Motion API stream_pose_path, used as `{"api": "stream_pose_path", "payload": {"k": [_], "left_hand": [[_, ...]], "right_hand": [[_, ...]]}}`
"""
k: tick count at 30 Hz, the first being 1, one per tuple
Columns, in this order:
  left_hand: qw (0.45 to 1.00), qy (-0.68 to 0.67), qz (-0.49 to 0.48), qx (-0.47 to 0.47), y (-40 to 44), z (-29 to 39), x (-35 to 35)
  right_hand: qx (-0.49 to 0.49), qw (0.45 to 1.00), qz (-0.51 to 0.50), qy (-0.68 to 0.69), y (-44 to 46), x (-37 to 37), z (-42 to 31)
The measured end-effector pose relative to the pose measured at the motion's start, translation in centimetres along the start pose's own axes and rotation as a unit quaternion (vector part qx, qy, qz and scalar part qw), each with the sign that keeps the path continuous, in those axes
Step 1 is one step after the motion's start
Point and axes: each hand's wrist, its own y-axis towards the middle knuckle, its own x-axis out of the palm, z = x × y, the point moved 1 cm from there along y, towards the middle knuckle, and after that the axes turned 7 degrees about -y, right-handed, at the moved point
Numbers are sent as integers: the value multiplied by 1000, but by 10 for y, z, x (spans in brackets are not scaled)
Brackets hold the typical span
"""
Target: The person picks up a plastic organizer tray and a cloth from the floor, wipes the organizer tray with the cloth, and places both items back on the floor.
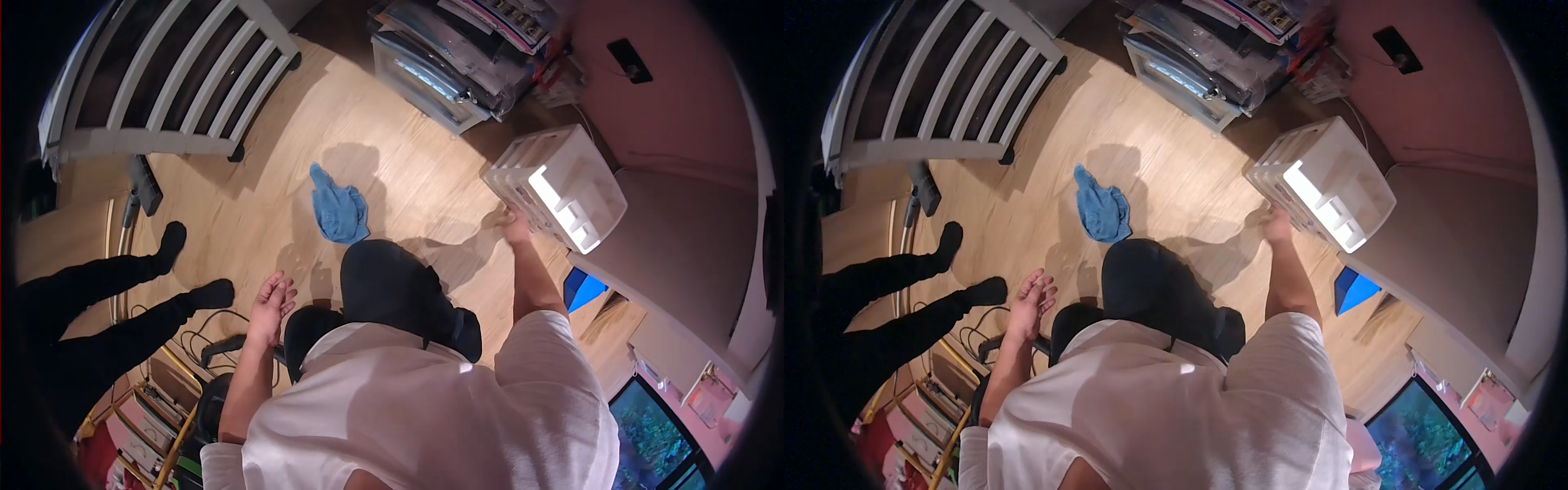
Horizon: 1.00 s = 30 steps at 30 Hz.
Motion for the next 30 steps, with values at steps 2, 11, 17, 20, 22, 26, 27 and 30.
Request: {"api": "stream_pose_path", "payload": {"k": [2,11,17,20,22,26,27,30], "left_hand": [[1000,19,-7,-4,5,2,3],[999,25,-34,13,17,20,28],[998,45,-34,13,20,7,27],[998,54,-30,2,21,-3,25],[997,65,-39,-2,19,-6,27],[996,80,-48,8,22,-9,26],[995,79,-51,14,24,-7,26],[996,68,-47,35,28,0,25]], "right_hand": [[176,981,-58,58,9,-18,-1],[290,920,114,237,-28,20,6],[335,923,138,126,5,27,-15],[341,925,123,112,11,28,-34],[289,947,106,92,4,31,-48],[150,977,104,109,-12,35,-44],[56,988,133,49,-20,28,-46],[-173,941,253,-140,-42,-35,-64]]}}
